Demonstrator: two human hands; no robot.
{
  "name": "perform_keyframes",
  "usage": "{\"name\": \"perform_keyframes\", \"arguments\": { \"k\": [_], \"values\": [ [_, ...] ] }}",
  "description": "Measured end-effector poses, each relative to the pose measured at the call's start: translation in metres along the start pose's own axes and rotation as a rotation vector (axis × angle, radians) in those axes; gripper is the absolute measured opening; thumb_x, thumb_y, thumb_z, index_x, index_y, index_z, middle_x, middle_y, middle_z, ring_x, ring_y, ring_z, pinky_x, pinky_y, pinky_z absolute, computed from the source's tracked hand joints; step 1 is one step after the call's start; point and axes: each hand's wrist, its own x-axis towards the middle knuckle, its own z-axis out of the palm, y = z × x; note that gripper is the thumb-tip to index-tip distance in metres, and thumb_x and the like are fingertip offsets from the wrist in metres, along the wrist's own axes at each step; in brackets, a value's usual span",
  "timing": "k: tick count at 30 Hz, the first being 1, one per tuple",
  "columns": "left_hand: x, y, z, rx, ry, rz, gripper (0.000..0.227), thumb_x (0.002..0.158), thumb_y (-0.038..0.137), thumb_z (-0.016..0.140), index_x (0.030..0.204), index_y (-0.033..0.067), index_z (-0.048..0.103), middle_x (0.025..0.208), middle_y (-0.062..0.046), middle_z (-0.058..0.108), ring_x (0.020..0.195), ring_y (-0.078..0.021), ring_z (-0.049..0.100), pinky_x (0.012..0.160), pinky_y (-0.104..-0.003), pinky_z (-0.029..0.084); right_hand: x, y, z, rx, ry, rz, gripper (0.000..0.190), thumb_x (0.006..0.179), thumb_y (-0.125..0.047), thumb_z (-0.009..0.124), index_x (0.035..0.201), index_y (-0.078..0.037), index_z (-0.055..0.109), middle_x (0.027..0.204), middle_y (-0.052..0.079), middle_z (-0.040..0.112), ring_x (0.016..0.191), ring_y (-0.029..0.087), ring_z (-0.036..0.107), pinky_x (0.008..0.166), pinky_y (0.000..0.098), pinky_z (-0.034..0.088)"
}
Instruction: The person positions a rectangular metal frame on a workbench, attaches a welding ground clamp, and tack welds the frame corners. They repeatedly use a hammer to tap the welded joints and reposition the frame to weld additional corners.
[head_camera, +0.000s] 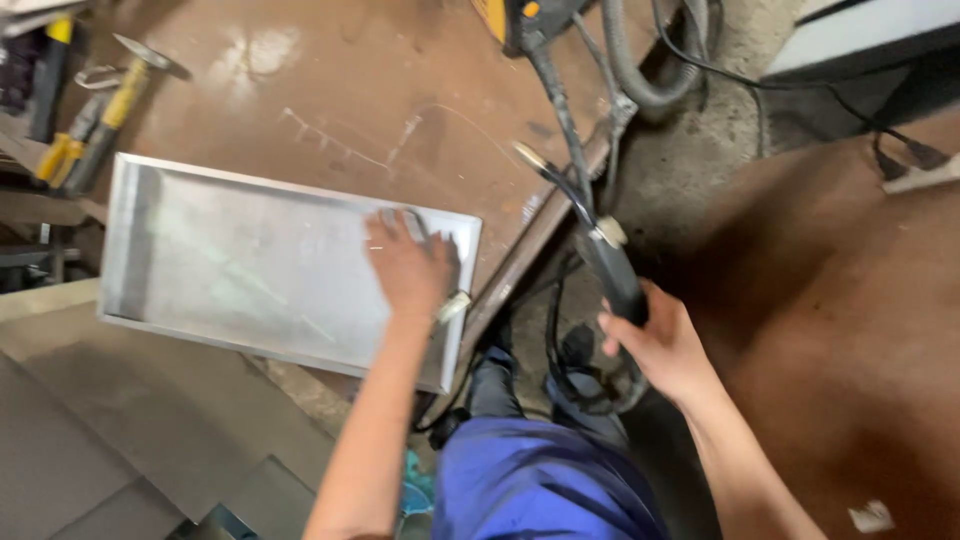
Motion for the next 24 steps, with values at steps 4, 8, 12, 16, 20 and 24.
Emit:
{"name": "perform_keyframes", "arguments": {
  "k": [4, 8, 12, 16, 20, 24],
  "values": [
    [0.008, 0.040, 0.022, -0.055, -0.014, -0.177, 0.059, 0.099, 0.031, 0.057, 0.147, -0.0011, 0.046, 0.159, -0.027, 0.036, 0.152, -0.0464, 0.024, 0.121, -0.057, 0.023, -0.006, 0.025, 0.015, 0.031, 0.164, 0.087, 0.024, 0.085, -0.006, 0.072, 0.105, 0.003, 0.062, 0.080, 0.006, 0.067, 0.063, 0.013, 0.066, 0.062, 0.0302, 0.053],
    [0.010, 0.061, 0.049, -0.091, 0.026, -0.323, 0.052, 0.105, 0.027, 0.046, 0.150, 0.0028, 0.044, 0.166, -0.018, 0.028, 0.154, -0.0405, 0.019, 0.120, -0.060, 0.018, -0.006, 0.053, 0.016, 0.086, 0.195, 0.052, 0.017, 0.089, -0.003, 0.070, 0.102, 0.003, 0.060, 0.077, 0.007, 0.066, 0.064, 0.014, 0.066, 0.063, 0.0298, 0.054],
    [0.007, 0.062, 0.069, -0.004, 0.025, -0.348, 0.049, 0.106, 0.029, 0.044, 0.149, 0.0068, 0.045, 0.167, -0.012, 0.027, 0.155, -0.0378, 0.018, 0.118, -0.063, 0.016, -0.001, 0.063, 0.013, 0.115, 0.159, 0.071, 0.015, 0.089, -0.001, 0.070, 0.101, 0.002, 0.061, 0.073, 0.008, 0.066, 0.063, 0.014, 0.066, 0.062, 0.0293, 0.053],
    [0.009, 0.067, 0.068, 0.134, 0.052, -0.363, 0.036, 0.106, 0.031, 0.046, 0.135, 0.0131, 0.057, 0.164, -0.008, 0.035, 0.153, -0.0377, 0.023, 0.116, -0.066, 0.020, 0.019, 0.069, 0.004, 0.128, 0.054, 0.083, 0.014, 0.089, -0.002, 0.070, 0.100, -0.001, 0.062, 0.076, 0.004, 0.065, 0.061, 0.012, 0.065, 0.058, 0.0281, 0.054],
    [0.011, 0.071, 0.072, 0.178, 0.144, -0.328, 0.025, 0.105, 0.030, 0.050, 0.115, 0.0148, 0.067, 0.154, -0.009, 0.047, 0.144, -0.0416, 0.035, 0.111, -0.061, 0.030, 0.034, 0.065, -0.014, 0.117, -0.049, 0.137, 0.015, 0.088, -0.002, 0.070, 0.100, -0.001, 0.062, 0.079, 0.002, 0.065, 0.060, 0.011, 0.065, 0.057, 0.0277, 0.054],
    [0.010, 0.074, 0.071, 0.133, 0.186, -0.334, 0.023, 0.106, 0.028, 0.052, 0.111, 0.0129, 0.067, 0.147, -0.008, 0.053, 0.134, -0.0412, 0.045, 0.109, -0.056, 0.034, 0.045, 0.062, -0.032, 0.081, -0.119, 0.227, 0.016, 0.087, -0.002, 0.070, 0.101, -0.002, 0.062, 0.081, 0.003, 0.064, 0.061, 0.010, 0.065, 0.057, 0.0275, 0.055]
  ]
}}
